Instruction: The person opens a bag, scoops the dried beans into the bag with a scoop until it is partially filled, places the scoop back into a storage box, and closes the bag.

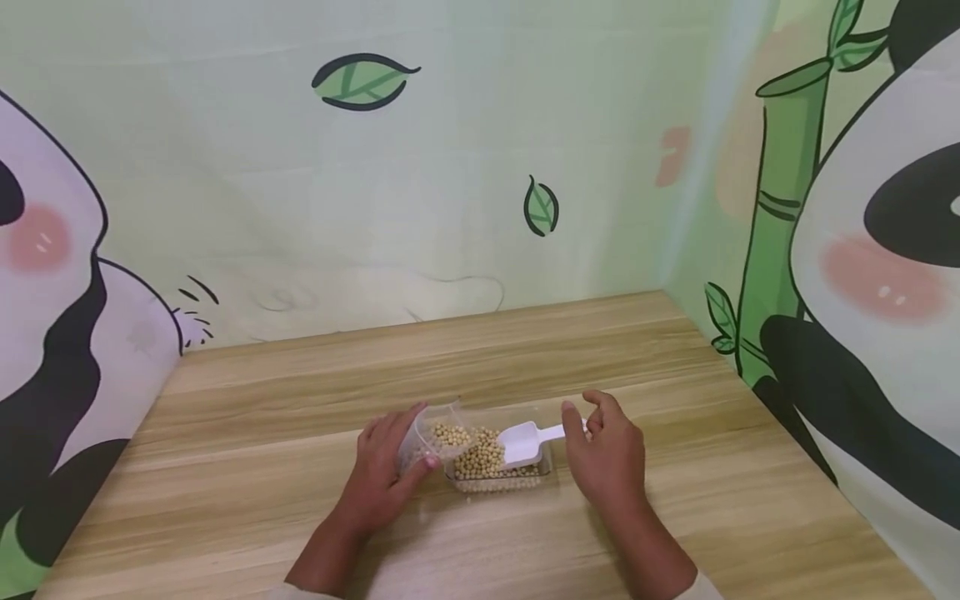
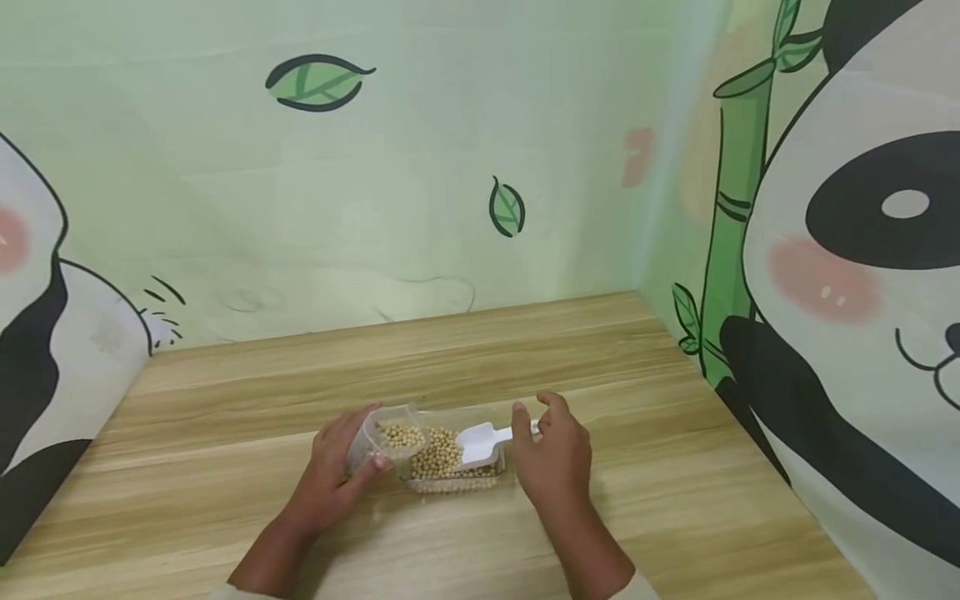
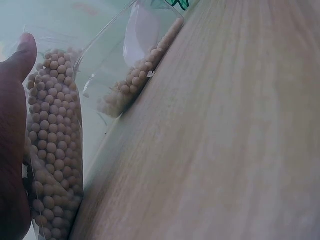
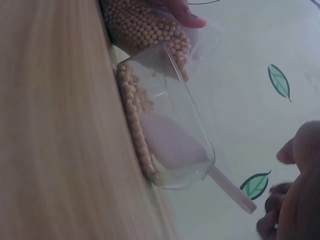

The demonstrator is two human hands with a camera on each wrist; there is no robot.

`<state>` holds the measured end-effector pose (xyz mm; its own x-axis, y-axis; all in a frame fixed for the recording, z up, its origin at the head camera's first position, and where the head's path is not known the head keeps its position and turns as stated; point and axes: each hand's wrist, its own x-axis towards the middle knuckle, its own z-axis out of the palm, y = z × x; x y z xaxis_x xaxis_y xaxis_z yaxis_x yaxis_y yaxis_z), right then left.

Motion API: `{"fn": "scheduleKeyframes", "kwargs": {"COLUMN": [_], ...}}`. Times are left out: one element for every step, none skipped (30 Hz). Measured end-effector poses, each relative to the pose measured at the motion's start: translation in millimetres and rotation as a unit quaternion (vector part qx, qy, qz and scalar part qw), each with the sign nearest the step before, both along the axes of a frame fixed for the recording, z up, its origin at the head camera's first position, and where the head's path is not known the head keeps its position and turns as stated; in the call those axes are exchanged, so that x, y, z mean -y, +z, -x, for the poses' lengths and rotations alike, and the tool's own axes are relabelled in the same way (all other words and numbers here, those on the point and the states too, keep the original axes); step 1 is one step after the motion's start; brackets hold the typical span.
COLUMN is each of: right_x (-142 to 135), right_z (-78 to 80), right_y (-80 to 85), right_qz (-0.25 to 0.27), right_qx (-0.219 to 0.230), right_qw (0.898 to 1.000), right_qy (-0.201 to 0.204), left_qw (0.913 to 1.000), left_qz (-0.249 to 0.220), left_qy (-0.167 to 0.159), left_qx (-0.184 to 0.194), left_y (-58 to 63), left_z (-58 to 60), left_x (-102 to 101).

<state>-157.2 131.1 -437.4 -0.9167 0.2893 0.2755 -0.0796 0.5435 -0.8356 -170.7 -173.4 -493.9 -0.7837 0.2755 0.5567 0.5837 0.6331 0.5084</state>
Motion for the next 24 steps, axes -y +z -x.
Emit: {"fn": "scheduleKeyframes", "kwargs": {"right_x": [3,6,9,13,18,23,28,33,39,45,51,57,63,69,75,80,85,90,94,98,101,104,106,108], "right_z": [-1.4,-3.1,-5.0,-7.2,-9.5,-12.3,-15.0,-17.8,-20.6,-23.1,-25.0,-26.2,-26.5,-26.5,-25.8,-24.7,-23.3,-21.7,-20.1,-18.6,-17.0,-15.7,-14.4,-13.5], "right_y": [0.0,0.1,0.1,0.3,0.2,0.6,0.7,1.6,2.6,4.0,5.5,7.3,9.0,10.7,12.1,13.4,14.5,15.2,15.8,16.4,16.9,17.5,18.3,19.2], "right_qz": [0.002,0.006,0.01,0.018,0.029,0.043,0.053,0.062,0.068,0.073,0.075,0.076,0.074,0.072,0.068,0.068,0.064,0.06,0.053,0.048,0.043,0.042,0.04,0.039], "right_qx": [-0.02,-0.041,-0.059,-0.07,-0.074,-0.069,-0.058,-0.045,-0.026,-0.007,0.008,0.021,0.031,0.042,0.047,0.05,0.051,0.05,0.046,0.041,0.035,0.033,0.032,0.032], "right_qw": [1.0,0.999,0.997,0.994,0.99,0.985,0.979,0.972,0.965,0.959,0.953,0.948,0.944,0.941,0.94,0.939,0.94,0.941,0.944,0.946,0.948,0.949,0.949,0.948], "right_qy": [0.011,0.029,0.053,0.083,0.118,0.154,0.189,0.223,0.251,0.275,0.293,0.309,0.321,0.329,0.331,0.332,0.331,0.328,0.323,0.318,0.314,0.312,0.312,0.313], "left_qw": [1.0,1.0,1.0,1.0,1.0,1.0,1.0,1.0,1.0,1.0,0.9999,0.9999,0.9999,0.9998,0.9997,0.9996,0.9995,0.9993,0.9991,0.9989,0.9987,0.9985,0.9983,0.9981], "left_qz": [-0.001,-0.001,0.0,0.0,0.001,0.001,0.001,0.003,0.004,0.005,0.007,0.008,0.009,0.01,0.011,0.011,0.011,0.013,0.015,0.016,0.016,0.016,0.017,0.017], "left_qy": [0.001,0.002,0.004,0.003,0.003,0.003,0.002,0.001,0.001,0.0,0.001,0.002,0.003,0.005,0.006,0.006,0.006,0.006,0.006,0.005,0.004,0.004,0.005,0.006], "left_qx": [-0.001,-0.002,-0.001,-0.001,-0.001,-0.001,-0.001,-0.003,-0.004,-0.006,-0.009,-0.011,-0.013,-0.017,-0.021,-0.024,-0.029,-0.034,-0.039,-0.045,-0.049,-0.052,-0.056,-0.058], "left_y": [0.0,-0.1,-0.3,-0.5,-0.6,-0.7,-0.7,-0.6,-0.5,-0.5,-0.4,-0.4,-0.6,-0.8,-1.0,-1.4,-1.8,-2.3,-2.8,-3.1,-3.4,-3.5,-3.6,-3.6], "left_z": [-0.1,-0.1,0.0,0.2,0.3,0.5,0.7,0.8,0.8,0.7,0.5,0.4,0.3,0.4,0.4,0.5,0.6,0.8,0.9,1.1,1.1,1.3,1.2,1.2], "left_x": [0,0,0,0,0,0,0,0,0,1,1,2,3,3,4,5,5,5,5,5,5,4,4,4]}}
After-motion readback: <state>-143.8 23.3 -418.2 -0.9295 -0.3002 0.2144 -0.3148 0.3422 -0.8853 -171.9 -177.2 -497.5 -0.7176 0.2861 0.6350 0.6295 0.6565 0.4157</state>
